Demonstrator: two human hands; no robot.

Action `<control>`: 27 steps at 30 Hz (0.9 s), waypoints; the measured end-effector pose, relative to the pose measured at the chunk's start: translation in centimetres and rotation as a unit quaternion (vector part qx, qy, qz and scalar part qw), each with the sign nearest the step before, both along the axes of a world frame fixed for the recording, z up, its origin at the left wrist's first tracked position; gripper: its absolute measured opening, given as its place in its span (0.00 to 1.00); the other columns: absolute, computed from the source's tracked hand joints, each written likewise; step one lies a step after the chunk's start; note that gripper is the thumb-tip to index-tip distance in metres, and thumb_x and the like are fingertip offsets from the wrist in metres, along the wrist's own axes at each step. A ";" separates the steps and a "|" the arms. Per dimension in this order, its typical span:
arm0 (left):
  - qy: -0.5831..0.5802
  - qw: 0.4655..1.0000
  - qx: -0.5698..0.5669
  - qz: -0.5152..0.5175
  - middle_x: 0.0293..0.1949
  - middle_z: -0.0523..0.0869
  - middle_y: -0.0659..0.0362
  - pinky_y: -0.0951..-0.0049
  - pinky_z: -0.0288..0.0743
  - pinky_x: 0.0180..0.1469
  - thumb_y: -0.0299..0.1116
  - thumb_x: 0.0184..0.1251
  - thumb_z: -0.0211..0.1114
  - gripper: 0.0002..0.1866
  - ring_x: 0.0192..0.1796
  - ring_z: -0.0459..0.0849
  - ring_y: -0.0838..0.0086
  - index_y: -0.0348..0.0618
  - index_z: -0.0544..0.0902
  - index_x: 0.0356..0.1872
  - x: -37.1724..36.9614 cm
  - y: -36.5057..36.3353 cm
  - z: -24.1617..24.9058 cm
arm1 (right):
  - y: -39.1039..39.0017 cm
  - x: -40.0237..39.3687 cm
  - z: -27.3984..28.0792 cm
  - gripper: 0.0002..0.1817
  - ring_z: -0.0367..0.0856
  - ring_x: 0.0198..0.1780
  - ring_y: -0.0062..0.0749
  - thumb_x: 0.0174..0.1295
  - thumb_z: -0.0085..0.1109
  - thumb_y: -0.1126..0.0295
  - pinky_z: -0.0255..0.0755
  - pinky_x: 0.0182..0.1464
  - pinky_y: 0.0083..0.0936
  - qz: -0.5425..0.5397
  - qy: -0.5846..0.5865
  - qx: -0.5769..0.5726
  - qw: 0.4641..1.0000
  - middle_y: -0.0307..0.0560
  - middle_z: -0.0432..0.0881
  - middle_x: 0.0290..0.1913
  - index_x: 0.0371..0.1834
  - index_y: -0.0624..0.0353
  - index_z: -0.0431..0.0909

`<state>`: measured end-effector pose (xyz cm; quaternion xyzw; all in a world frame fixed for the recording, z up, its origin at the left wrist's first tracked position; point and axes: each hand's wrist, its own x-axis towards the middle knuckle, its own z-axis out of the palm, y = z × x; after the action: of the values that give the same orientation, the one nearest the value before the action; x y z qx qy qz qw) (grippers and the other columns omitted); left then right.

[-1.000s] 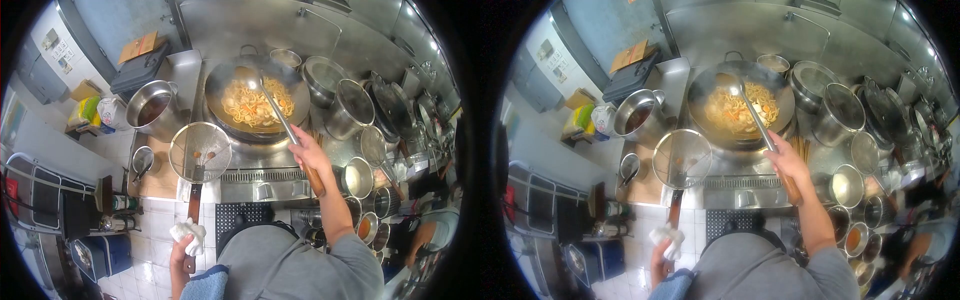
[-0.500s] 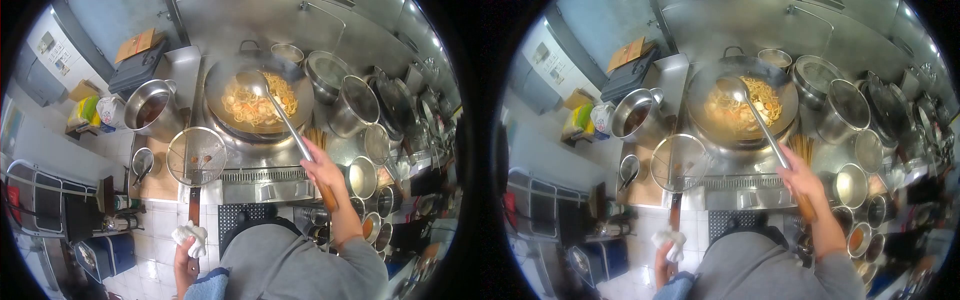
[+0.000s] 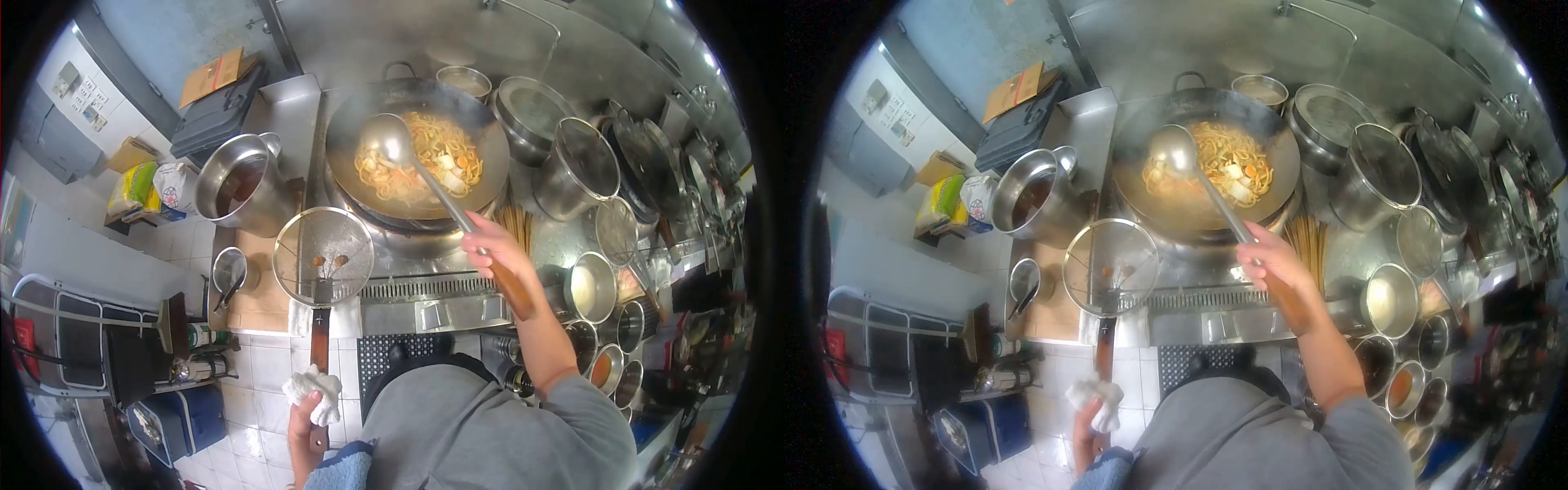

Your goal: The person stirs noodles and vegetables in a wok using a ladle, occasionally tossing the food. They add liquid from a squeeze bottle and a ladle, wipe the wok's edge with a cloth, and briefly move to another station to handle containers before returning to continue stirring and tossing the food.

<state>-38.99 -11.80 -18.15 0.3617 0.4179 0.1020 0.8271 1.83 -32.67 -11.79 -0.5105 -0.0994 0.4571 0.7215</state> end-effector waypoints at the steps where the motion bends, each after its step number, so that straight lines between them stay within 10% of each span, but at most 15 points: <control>1: -0.006 1.000 0.005 -0.005 0.53 0.79 0.52 0.65 0.74 0.55 0.36 0.54 0.71 0.38 0.54 0.79 0.63 0.41 0.65 0.67 -0.1 0.1 -0.2 | -0.7 0.3 -0.3 0.33 0.61 0.15 0.11 0.66 0.49 0.75 0.58 0.11 0.11 -0.003 0.054 0.044 0.998 0.36 0.68 0.27 0.75 0.55 0.54; 6: -0.022 1.000 0.010 -0.019 0.53 0.78 0.51 0.64 0.74 0.54 0.36 0.54 0.71 0.38 0.53 0.79 0.62 0.40 0.65 0.67 -1.4 1.1 -2.6 | -2.3 1.3 -2.0 0.27 0.60 0.15 0.08 0.71 0.45 0.75 0.56 0.08 0.09 -0.022 0.206 0.180 0.961 0.37 0.66 0.30 0.73 0.55 0.55; 15: 0.027 0.998 0.046 -0.034 0.53 0.78 0.49 0.64 0.75 0.53 0.39 0.50 0.72 0.42 0.53 0.80 0.62 0.38 0.64 0.68 -1.8 2.3 -1.6 | -4.2 0.2 -0.1 0.33 0.60 0.13 0.11 0.66 0.51 0.74 0.59 0.08 0.12 -0.038 0.005 0.090 0.995 0.38 0.65 0.28 0.74 0.56 0.52; 27: 0.024 0.997 0.066 -0.042 0.52 0.79 0.48 0.63 0.77 0.50 0.41 0.49 0.73 0.43 0.50 0.81 0.61 0.37 0.64 0.66 -1.7 2.7 0.2 | -6.1 0.6 -0.8 0.36 0.61 0.14 0.12 0.64 0.54 0.74 0.56 0.09 0.13 -0.074 0.041 0.121 0.989 0.38 0.67 0.27 0.75 0.57 0.50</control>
<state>-40.70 -9.06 -17.93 0.4351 0.4140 0.0859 0.7949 2.47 -38.76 -12.61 -0.4062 -0.0862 0.4078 0.8132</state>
